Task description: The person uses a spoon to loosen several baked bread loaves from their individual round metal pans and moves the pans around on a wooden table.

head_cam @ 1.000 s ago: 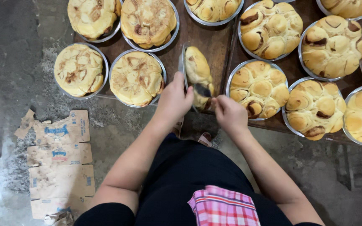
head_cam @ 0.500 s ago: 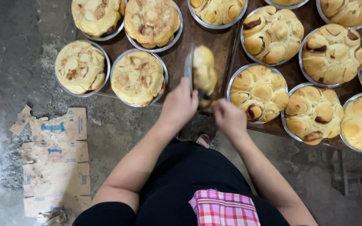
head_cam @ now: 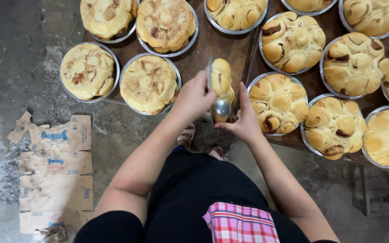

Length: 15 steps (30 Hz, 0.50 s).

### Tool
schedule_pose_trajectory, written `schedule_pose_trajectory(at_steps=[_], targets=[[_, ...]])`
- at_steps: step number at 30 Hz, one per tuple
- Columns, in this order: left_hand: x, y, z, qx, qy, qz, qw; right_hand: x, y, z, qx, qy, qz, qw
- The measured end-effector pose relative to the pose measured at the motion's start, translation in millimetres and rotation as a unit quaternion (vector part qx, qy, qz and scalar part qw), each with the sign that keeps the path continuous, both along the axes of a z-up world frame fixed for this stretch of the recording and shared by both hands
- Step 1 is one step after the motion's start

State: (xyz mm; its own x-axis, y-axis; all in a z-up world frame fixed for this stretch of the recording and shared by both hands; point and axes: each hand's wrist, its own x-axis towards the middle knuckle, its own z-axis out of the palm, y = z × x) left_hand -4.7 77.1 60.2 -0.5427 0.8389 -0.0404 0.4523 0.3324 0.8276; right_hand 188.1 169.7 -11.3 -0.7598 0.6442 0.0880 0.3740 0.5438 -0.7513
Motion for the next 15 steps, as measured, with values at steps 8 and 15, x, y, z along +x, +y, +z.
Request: schedule_pose_trajectory(at_steps=[8,15], targets=[[0,-36,104,0.001,-0.140,-0.040,0.989,35,38,-15,-0.347,0.323,0.062,0.878],[-1,-76,125,0.080,-0.201,-0.018,0.976,56,69,-18,-0.553,0.435,-0.070,0.707]])
